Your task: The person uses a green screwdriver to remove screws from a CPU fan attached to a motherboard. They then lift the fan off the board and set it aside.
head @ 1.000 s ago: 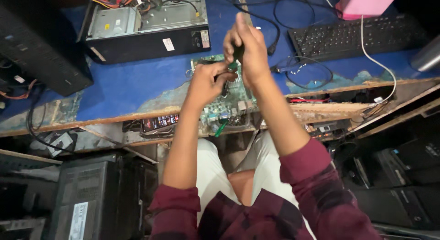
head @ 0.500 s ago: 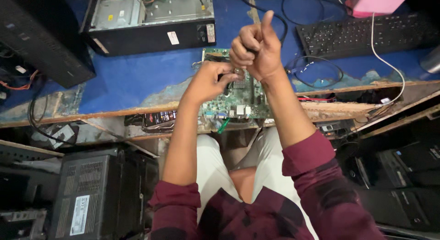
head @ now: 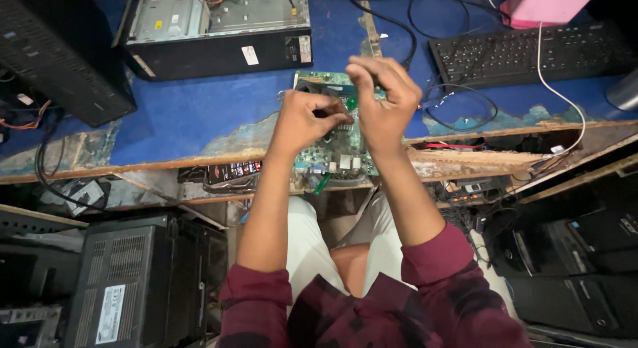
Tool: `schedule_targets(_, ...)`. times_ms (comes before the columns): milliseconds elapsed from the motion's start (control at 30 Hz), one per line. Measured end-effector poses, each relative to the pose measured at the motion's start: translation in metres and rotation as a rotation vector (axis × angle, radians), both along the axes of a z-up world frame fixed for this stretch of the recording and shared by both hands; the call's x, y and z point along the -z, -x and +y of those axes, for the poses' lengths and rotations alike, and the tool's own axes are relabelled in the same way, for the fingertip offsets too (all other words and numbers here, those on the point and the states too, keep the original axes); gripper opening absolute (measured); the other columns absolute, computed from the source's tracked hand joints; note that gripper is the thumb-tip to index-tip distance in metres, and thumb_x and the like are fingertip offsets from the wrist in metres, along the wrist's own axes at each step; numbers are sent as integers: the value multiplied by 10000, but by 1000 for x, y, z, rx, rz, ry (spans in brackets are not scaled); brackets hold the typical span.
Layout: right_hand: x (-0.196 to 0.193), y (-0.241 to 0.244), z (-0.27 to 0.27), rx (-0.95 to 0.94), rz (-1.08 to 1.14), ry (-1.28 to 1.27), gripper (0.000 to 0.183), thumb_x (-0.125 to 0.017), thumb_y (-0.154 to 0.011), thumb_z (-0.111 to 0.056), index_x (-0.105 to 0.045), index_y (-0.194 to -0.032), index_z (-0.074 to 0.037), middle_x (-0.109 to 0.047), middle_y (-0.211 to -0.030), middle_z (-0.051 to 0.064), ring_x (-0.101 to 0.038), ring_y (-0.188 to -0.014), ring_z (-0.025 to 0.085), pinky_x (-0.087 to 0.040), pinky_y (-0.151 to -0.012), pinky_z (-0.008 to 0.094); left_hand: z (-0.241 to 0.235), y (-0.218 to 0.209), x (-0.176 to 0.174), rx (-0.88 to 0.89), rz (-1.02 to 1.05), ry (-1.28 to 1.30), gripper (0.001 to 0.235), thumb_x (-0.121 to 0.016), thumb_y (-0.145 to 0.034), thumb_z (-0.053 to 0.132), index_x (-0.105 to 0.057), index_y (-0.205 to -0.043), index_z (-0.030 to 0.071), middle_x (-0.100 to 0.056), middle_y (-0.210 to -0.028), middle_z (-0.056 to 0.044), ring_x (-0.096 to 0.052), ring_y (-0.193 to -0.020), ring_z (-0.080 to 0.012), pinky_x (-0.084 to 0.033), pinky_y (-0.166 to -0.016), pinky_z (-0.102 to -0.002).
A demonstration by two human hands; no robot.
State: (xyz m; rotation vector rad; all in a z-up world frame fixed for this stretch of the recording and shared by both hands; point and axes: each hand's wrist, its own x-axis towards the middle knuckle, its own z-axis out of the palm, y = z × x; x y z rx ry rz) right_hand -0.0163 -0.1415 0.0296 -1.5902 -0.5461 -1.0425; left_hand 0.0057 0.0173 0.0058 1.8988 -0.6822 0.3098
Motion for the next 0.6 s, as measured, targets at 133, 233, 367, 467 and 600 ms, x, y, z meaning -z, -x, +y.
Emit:
schedule_targets(133,4,-12,1,-411,173,-249,213,-558,-1126,-175,-661,-1187,0,-711,-1075,78,-662,-880,132,-552,-816,279,2,-1,-1,-3,-111,-48,178,-886,-774,121,-761,-859,29,-771,-816,-127,-755,-744,-180,-569,-714,-313)
schedule_targets(233,7,-23,3,-702,240,-308,281,-536,-1173,-270,-593,-1132,3,-601,-960,60,-558,-830,129,-464,-772,263,1,-5,4,-6,-104,-75,192,-847,-831,75,-750,-980,2,-748,-894,-178,-725,-762,-232,-561,-749,-321)
schedule_targets(367,2,-36,12,-987,284,-246,391,-540,-1111,-397,-474,-932,-56,-436,-771,19,-374,-608,90,-292,-546,242,2,-3,7,14,-235,85,261,-788,-799,29,-698,-1038,-27,-749,-996,-160,-774,-971,-280,-571,-866,-338)
schedule_targets(467,-11,-52,10,-1360,460,-263,558,-455,-1122,-532,-413,-780,-92,-366,-565,-15,-293,-476,50,-216,-441,229,4,6,9,-49,-271,68,237,-813,-795,70,-715,-996,-6,-751,-974,-136,-744,-934,-306,-555,-864,-368)
schedule_targets(600,-20,-62,4,-1268,480,-66,599,-470,-1156,-490,-390,-697,-113,-322,-590,7,-268,-512,104,-211,-488,280,9,14,11,-167,-418,-135,170,-820,-844,134,-740,-952,31,-748,-981,-128,-680,-986,-321,-484,-925,-445)
